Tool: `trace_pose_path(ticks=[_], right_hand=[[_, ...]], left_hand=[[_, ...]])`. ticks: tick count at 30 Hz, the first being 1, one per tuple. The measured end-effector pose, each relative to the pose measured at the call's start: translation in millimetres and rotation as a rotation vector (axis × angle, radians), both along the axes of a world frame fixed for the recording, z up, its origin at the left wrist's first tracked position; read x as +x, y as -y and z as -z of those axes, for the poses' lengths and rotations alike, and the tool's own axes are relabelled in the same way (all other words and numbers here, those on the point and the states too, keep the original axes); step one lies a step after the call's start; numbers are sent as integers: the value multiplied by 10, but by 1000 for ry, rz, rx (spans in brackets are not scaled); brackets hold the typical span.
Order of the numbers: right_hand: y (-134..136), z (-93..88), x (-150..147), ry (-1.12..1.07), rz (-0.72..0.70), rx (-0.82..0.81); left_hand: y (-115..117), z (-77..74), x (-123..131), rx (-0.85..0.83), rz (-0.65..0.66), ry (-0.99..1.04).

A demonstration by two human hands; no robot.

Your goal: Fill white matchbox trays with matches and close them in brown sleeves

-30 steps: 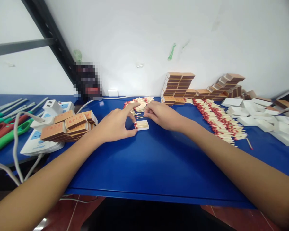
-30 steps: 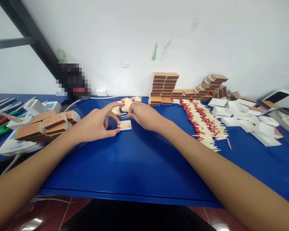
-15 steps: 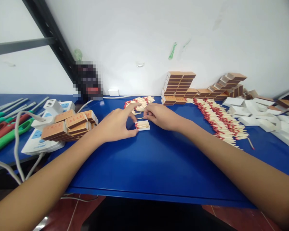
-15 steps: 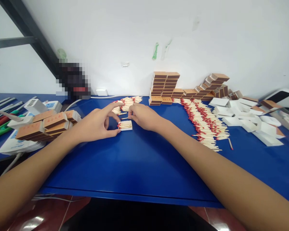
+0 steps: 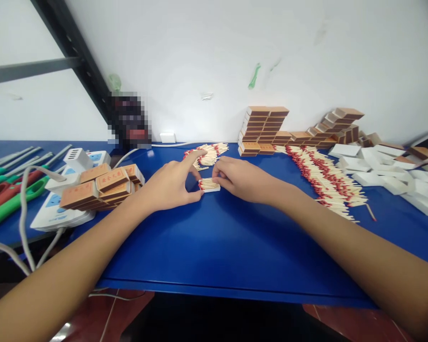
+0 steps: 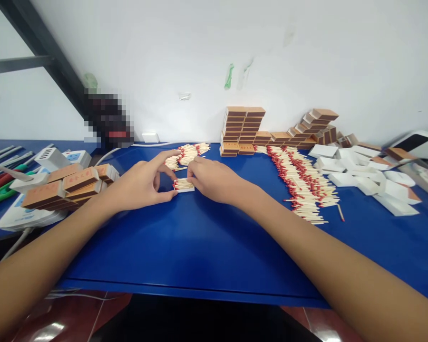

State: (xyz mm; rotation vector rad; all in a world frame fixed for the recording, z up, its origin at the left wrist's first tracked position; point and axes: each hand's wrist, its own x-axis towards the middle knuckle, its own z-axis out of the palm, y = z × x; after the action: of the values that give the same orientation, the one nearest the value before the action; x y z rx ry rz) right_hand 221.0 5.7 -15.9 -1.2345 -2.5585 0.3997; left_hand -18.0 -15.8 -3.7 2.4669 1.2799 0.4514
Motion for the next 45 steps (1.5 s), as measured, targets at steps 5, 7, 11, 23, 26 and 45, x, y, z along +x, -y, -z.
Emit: trace_pose_path(ticks=[5, 7, 11, 23, 26, 45], right_hand=[[16, 37, -47, -118, -57, 21], [16, 54, -58, -130, -74, 14], [11, 86, -54, -106, -51, 12], [6, 56, -43, 2, -14, -12], [13, 68, -62, 34, 8, -2], [67, 76, -55, -177, -227, 52]], left_hand=[[12, -3, 11, 0, 6, 2], [17, -3, 16, -3, 19, 7], [19, 0, 17, 0, 21, 13], [26, -1, 20, -15, 31, 14], [29, -6, 21, -19, 28, 8], [32, -28, 29, -28, 20, 2]])
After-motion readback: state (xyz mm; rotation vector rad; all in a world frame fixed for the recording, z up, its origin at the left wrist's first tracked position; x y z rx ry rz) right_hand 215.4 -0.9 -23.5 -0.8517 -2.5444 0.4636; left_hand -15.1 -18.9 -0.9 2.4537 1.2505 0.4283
